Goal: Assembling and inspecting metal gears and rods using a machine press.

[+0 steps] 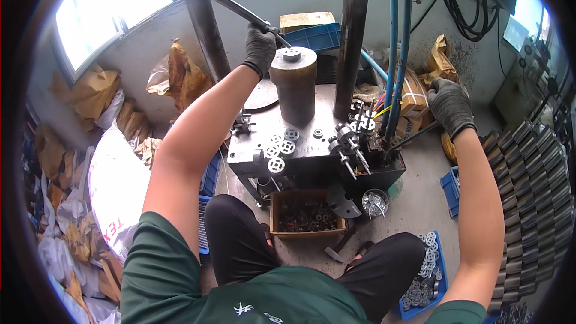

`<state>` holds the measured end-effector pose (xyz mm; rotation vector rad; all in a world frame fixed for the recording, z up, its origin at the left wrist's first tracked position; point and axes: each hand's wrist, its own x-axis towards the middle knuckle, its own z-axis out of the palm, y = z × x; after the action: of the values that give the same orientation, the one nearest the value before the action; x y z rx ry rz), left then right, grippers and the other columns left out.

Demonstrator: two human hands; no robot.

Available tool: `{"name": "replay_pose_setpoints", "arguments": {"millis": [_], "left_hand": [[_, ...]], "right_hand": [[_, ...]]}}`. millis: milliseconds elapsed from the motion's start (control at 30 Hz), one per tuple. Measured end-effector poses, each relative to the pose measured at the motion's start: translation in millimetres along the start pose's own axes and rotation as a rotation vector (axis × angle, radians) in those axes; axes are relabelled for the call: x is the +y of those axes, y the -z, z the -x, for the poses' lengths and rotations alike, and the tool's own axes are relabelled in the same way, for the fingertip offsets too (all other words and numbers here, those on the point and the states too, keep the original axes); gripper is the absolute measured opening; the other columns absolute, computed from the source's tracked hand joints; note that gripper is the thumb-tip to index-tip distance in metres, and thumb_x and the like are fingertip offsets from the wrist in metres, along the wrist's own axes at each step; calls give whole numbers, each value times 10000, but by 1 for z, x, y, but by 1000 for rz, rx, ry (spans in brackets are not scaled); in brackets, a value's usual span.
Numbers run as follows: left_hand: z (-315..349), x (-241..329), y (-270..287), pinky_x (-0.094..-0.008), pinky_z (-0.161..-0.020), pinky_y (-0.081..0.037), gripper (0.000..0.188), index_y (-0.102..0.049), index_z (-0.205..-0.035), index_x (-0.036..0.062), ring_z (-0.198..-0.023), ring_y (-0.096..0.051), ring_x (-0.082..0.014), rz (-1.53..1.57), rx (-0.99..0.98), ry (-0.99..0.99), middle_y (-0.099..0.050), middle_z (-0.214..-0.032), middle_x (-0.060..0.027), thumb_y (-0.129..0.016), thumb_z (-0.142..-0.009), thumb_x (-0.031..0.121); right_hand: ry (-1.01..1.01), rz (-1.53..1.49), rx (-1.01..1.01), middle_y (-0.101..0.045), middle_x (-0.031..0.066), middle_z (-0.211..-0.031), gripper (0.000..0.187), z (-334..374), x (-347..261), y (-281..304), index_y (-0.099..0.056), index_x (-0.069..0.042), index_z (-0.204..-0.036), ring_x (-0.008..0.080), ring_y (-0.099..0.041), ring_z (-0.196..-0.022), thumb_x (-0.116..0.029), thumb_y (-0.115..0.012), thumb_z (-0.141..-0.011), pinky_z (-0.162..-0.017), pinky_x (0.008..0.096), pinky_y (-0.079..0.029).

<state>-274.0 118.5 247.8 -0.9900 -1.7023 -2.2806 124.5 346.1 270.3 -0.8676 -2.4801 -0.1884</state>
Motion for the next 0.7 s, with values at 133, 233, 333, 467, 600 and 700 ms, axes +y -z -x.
{"name": "replay_pose_setpoints", "arguments": {"millis": [133,233,333,467,600,700], "left_hand": [[-24,-16,0,-356,-619,-640,246,-462,-1130,45,-728,-706,-232,-183,-15,31,-589,-924,-119,-592,-944,-50],[-30,-19,-1,-341,-569,-609,235,-509,-1112,36,-681,-702,-211,-301,-53,20,-625,-884,-114,-645,-926,-6],[-25,-6,-14,-367,-617,-597,288,-546,-1159,29,-717,-720,-230,-484,-141,-34,-672,-854,-131,-686,-911,71],[-36,6,-12,-424,-863,-557,376,-624,-1159,24,-959,-714,-354,-796,-193,-178,-730,-978,-191,-758,-860,209],[-29,6,-23,-372,-793,-599,372,-618,-1192,33,-874,-734,-265,-863,-239,-235,-731,-984,-166,-757,-878,174],[-34,0,-17,-380,-807,-598,382,-620,-1194,40,-893,-735,-265,-857,-204,-210,-734,-993,-161,-763,-873,190]], "right_hand": [[15,-17,35,-713,211,-1009,238,2,-2,-2,-712,-71,-992,392,-676,-997,-254,-576,-923,-912,491,-522],[3,-36,13,-713,214,-1006,257,4,-3,0,-713,-63,-990,391,-677,-991,-276,-584,-926,-911,487,-522],[5,-46,32,-713,218,-988,262,6,5,-3,-716,-52,-977,391,-680,-975,-278,-595,-922,-900,480,-526],[39,-108,57,-718,215,-929,255,8,4,-5,-723,-37,-959,395,-688,-927,-267,-622,-908,-864,465,-536],[35,-151,68,-727,203,-918,290,34,-2,7,-734,-33,-1031,372,-707,-911,-277,-640,-906,-856,441,-546],[50,-186,54,-728,191,-989,321,65,-1,12,-709,-44,-1140,341,-719,-911,-262,-649,-911,-849,421,-556]]}}
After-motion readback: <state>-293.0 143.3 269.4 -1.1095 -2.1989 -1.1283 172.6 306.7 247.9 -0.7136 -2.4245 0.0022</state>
